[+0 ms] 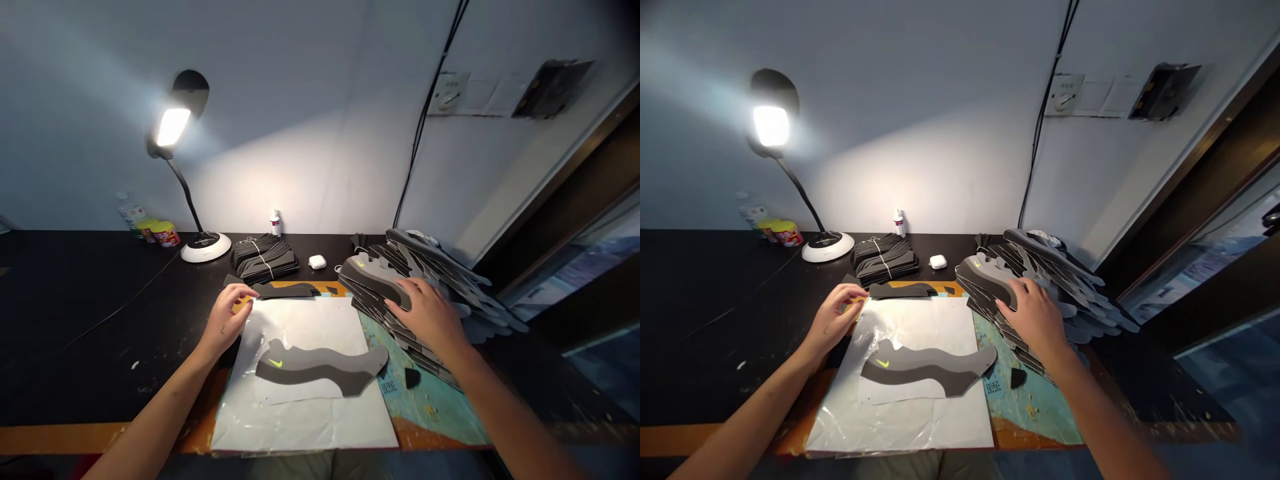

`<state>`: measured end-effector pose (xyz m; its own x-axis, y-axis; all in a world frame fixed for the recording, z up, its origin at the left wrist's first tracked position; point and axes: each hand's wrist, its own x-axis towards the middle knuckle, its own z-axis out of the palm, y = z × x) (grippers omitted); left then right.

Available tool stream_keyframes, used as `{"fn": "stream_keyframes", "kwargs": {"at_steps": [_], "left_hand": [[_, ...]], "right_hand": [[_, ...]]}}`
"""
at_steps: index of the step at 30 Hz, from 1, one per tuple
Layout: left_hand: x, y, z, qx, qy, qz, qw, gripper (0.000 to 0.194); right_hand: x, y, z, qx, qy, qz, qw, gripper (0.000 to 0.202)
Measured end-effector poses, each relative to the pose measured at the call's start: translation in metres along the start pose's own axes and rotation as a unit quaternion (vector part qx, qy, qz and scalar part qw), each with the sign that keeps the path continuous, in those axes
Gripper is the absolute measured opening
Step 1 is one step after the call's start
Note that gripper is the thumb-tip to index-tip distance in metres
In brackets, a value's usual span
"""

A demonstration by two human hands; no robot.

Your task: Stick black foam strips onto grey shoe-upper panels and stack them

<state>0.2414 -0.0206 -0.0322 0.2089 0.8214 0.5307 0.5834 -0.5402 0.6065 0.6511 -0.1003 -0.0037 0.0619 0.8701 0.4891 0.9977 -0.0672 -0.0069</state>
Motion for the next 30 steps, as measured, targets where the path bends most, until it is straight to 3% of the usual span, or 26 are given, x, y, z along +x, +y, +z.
{"fn": "stream_keyframes", "kwargs": {"at_steps": [6, 10, 14, 18, 21, 23, 26, 30], "left_hand": [[0.02, -0.004, 0.009, 0.141, -0.135, 0.114, 0.974, 0.036], [0.042, -0.011, 0.026, 0.177, -0.155, 0.138, 0.962, 0.033], [0.048, -0.021, 0.038, 0.202, -0.159, 0.147, 0.955, 0.026], [0.04, -0.03, 0.041, 0.212, -0.158, 0.142, 0.954, 0.03], [0.035, -0.033, 0.04, 0.21, -0.155, 0.147, 0.954, 0.033], [0.034, -0.034, 0.039, 0.212, -0.147, 0.155, 0.954, 0.036], [0.034, -0.033, 0.04, 0.219, -0.126, 0.169, 0.953, 0.035], [0.033, -0.031, 0.038, 0.223, -0.103, 0.174, 0.954, 0.031]], "right_hand": [[-0.009, -0.006, 0.0, -0.029, 0.019, -0.039, 0.999, 0.041], [0.005, -0.038, -0.013, 0.05, 0.049, -0.107, 0.992, 0.034], [0.017, -0.076, -0.007, 0.163, -0.012, -0.184, 0.969, 0.013], [0.014, -0.096, 0.016, 0.233, -0.09, -0.284, 0.926, 0.013], [0.005, -0.097, 0.025, 0.295, -0.166, -0.381, 0.86, 0.021], [-0.001, -0.095, 0.025, 0.332, -0.212, -0.395, 0.83, 0.041], [-0.008, -0.095, 0.022, 0.362, -0.262, -0.388, 0.806, 0.078], [-0.013, -0.101, 0.02, 0.368, -0.293, -0.376, 0.798, 0.087]]}}
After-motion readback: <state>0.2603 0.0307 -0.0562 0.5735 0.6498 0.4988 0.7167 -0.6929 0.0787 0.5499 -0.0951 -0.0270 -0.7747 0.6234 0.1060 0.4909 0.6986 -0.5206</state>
